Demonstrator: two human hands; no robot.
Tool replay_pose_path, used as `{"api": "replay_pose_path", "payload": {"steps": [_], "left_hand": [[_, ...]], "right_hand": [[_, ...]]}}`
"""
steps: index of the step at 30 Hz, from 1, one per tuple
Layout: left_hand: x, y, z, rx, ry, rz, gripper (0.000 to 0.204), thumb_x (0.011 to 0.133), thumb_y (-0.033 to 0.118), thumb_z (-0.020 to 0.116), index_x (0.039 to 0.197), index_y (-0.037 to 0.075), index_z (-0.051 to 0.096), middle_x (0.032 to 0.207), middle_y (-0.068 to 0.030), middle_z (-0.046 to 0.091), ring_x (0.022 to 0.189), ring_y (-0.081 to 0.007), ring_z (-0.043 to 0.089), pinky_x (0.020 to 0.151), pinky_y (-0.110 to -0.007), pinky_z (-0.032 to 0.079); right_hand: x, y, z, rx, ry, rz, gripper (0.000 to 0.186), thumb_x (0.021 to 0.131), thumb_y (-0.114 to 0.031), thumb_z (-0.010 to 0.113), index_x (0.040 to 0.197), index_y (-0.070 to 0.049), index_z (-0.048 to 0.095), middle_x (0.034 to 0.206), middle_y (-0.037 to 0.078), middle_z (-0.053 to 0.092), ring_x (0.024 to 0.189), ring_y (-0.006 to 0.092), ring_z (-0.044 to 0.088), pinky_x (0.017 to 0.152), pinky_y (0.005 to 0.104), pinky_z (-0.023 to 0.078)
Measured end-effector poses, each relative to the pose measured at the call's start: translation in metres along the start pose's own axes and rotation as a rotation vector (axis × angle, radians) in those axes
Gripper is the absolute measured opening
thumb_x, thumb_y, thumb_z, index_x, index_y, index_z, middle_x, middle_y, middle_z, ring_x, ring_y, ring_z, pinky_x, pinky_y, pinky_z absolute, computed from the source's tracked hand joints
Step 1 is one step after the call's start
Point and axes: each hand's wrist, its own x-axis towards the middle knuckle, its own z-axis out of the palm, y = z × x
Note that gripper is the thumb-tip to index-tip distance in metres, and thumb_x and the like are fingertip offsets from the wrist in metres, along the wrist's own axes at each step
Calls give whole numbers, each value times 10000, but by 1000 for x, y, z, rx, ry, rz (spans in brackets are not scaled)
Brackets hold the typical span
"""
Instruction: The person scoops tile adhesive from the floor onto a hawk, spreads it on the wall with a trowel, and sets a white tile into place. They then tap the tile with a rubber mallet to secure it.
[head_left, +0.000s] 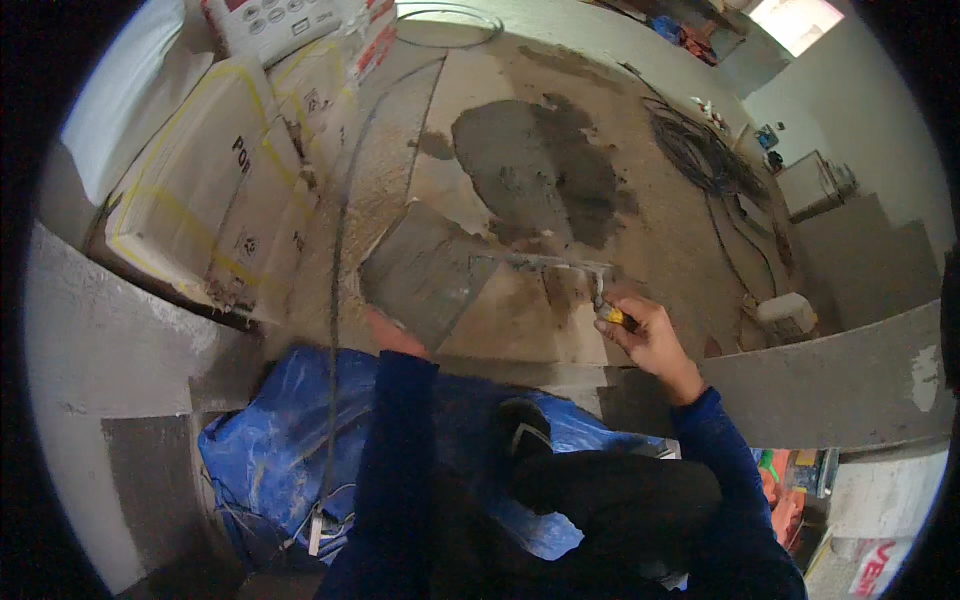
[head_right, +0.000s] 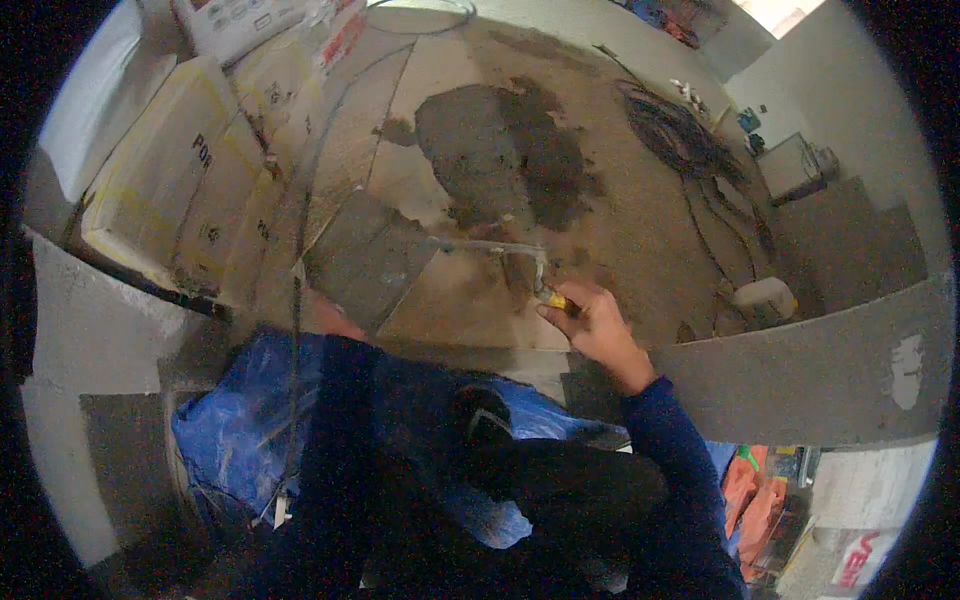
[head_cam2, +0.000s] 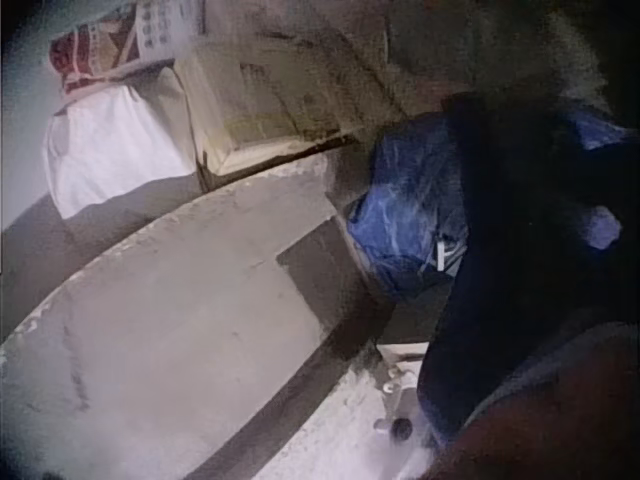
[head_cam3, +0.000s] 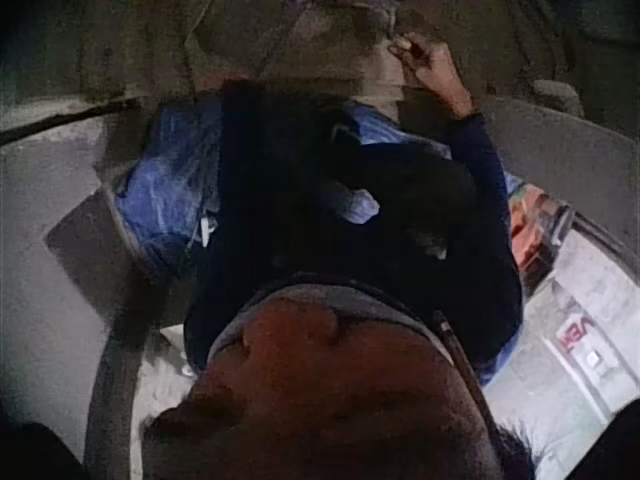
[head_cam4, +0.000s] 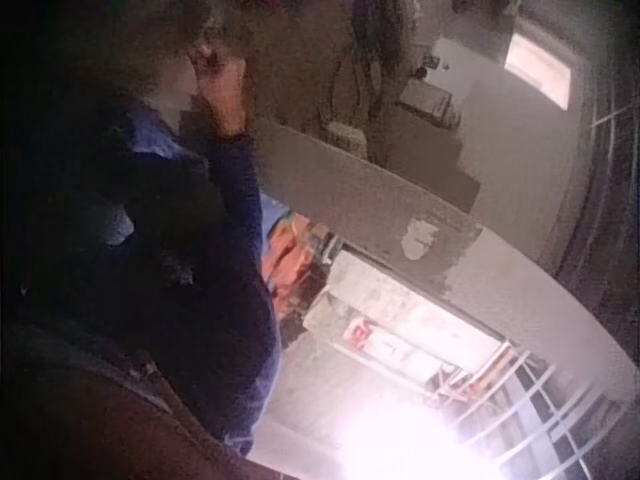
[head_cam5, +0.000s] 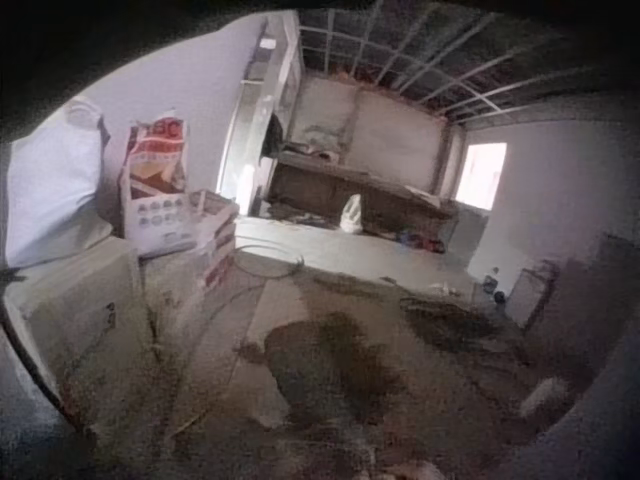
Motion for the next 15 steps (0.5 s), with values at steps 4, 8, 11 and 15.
{"api": "replay_pose_path", "payload": {"steps": [4,8,11,15], "left_hand": [[3,-6,11,71,-25,78,521,1070,390,471,1442,30,525,1405,-151,603,1261,-324,596,1063,-484,500],[5,-7,26,232,-79,190,517,1071,380,469,1444,25,519,1410,-157,599,1268,-328,594,1065,-489,501],[5,0,34,-274,-34,-121,512,1074,370,460,1447,24,513,1413,-164,595,1270,-337,595,1063,-499,505],[1,5,36,-163,-140,-28,528,1074,389,435,1461,36,506,1446,-177,565,1271,-374,591,1075,-543,492]], "right_hand": [[-5,-19,3,-145,-77,-47,349,864,-119,807,1185,-30,707,921,145,686,774,288,668,670,383,532],[3,-43,4,-308,-95,-195,374,863,-163,798,1215,-68,712,927,142,691,774,331,677,654,408,545],[9,-56,5,-440,-93,-221,391,868,-183,783,1242,-98,708,916,139,684,784,345,678,650,438,544],[19,-66,5,-510,-69,-232,415,869,-172,774,1273,-125,695,896,121,670,762,345,665,641,460,540]]}}
